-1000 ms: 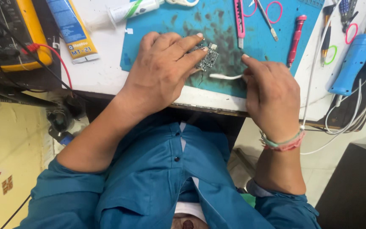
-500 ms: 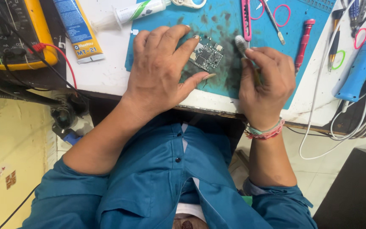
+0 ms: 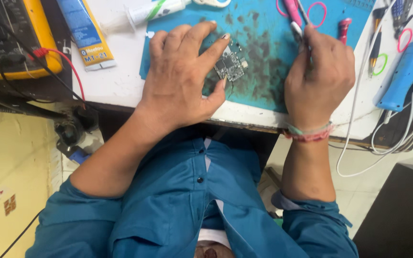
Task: The person cleans a small circuit board by first using a soldering iron to heat and remove residue from the surface. They then use a cotton swab to wipe away debris, followed by a pink utility knife to scrape the board. Finally, they use a toothbrush to scrub the components and a metal tool to clean specific areas.
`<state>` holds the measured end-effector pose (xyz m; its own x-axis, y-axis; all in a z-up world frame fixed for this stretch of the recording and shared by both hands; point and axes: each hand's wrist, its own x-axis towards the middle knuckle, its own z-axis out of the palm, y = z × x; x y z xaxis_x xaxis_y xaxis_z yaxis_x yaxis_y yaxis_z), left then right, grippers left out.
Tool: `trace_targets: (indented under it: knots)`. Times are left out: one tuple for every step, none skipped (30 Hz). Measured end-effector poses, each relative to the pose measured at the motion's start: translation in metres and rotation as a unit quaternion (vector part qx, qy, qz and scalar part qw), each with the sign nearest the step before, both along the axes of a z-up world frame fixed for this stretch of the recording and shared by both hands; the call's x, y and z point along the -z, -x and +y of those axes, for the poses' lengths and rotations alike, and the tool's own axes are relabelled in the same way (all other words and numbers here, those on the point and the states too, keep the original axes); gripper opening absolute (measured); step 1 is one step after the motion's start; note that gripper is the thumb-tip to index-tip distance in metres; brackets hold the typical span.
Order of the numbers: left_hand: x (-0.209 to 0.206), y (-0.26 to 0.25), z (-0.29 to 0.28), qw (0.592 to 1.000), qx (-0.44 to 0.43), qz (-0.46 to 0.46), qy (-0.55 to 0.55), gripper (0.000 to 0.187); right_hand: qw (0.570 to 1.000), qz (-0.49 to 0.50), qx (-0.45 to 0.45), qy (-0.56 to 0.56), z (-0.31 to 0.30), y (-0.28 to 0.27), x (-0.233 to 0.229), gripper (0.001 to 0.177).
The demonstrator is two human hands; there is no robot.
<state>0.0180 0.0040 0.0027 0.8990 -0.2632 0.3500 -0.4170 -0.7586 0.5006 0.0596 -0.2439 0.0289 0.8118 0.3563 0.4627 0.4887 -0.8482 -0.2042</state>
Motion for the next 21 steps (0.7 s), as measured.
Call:
trace_targets:
  knots:
    - [-0.001,-0.002,0.001,1.000,-0.001,0.003,0.010,0.059,1.000,0.006,-0.022,-0.005,0.001,-0.001,-0.001,0.028]
    - [-0.001,0.000,0.002,1.000,-0.005,0.012,0.019,0.061,0.999,0.018,-0.046,-0.010,0.002,0.001,-0.001,0.030]
    - [0.000,0.001,0.002,1.000,-0.008,0.008,0.024,0.061,0.996,0.039,-0.076,-0.011,0.004,0.004,0.001,0.033]
    - [0.000,0.002,0.002,1.000,-0.007,0.004,0.029,0.060,0.993,0.060,-0.101,-0.011,0.005,0.008,0.002,0.036]
    - [0.001,0.002,0.002,0.999,-0.006,0.001,0.035,0.060,0.991,0.069,-0.118,-0.012,0.005,0.011,0.003,0.035]
    - [0.002,0.002,0.001,0.999,-0.004,0.002,0.033,0.059,0.988,0.078,-0.131,-0.013,0.006,0.014,0.005,0.034]
    - [0.002,0.001,0.001,1.000,-0.002,0.003,0.031,0.059,0.986,0.086,-0.145,-0.015,0.006,0.015,0.006,0.033]
    - [0.002,0.001,0.001,1.000,-0.003,0.004,0.029,0.058,0.985,0.089,-0.145,-0.021,0.007,0.015,0.008,0.031]
    - [0.002,0.001,0.002,1.000,-0.005,0.004,0.025,0.058,0.985,0.091,-0.146,-0.027,0.008,0.014,0.009,0.029]
    - [0.002,0.002,0.002,1.000,-0.006,0.003,0.022,0.058,0.984,0.094,-0.146,-0.034,0.007,0.014,0.009,0.027]
    - [0.001,0.002,0.001,1.000,-0.006,0.003,0.018,0.057,0.981,0.105,-0.160,-0.044,0.007,0.013,0.008,0.029]
    - [0.000,0.001,0.001,1.000,-0.003,0.007,0.021,0.059,0.977,0.114,-0.172,-0.054,0.006,0.011,0.008,0.031]
    - [0.000,-0.001,0.001,1.000,0.000,0.011,0.023,0.060,0.973,0.123,-0.185,-0.064,0.006,0.009,0.007,0.034]
    - [-0.001,-0.001,0.001,1.000,0.001,0.016,0.024,0.061,0.973,0.118,-0.192,-0.049,0.006,0.007,0.007,0.035]
    - [-0.001,-0.002,0.001,1.000,0.000,0.011,0.020,0.060,0.973,0.114,-0.199,-0.035,0.008,0.006,0.007,0.036]
    - [-0.002,0.000,0.001,1.000,-0.003,0.008,0.016,0.060,0.972,0.111,-0.208,-0.020,0.009,0.006,0.007,0.037]
    - [-0.002,0.001,0.001,1.000,-0.006,0.005,0.013,0.060,0.972,0.109,-0.206,-0.024,0.011,0.006,0.006,0.035]
    - [-0.002,0.000,0.001,1.000,-0.006,0.008,0.013,0.060,0.973,0.103,-0.203,-0.027,0.012,0.004,0.006,0.033]
    - [-0.003,-0.001,0.000,1.000,-0.005,0.011,0.013,0.061,0.974,0.096,-0.201,-0.030,0.013,0.002,0.004,0.031]
    - [-0.004,-0.002,0.000,1.000,-0.005,0.014,0.012,0.061,0.971,0.099,-0.215,-0.035,0.014,0.000,0.003,0.031]
    - [-0.005,-0.002,0.000,1.000,-0.008,0.016,0.013,0.061,0.967,0.103,-0.230,-0.040,0.015,-0.002,0.001,0.031]
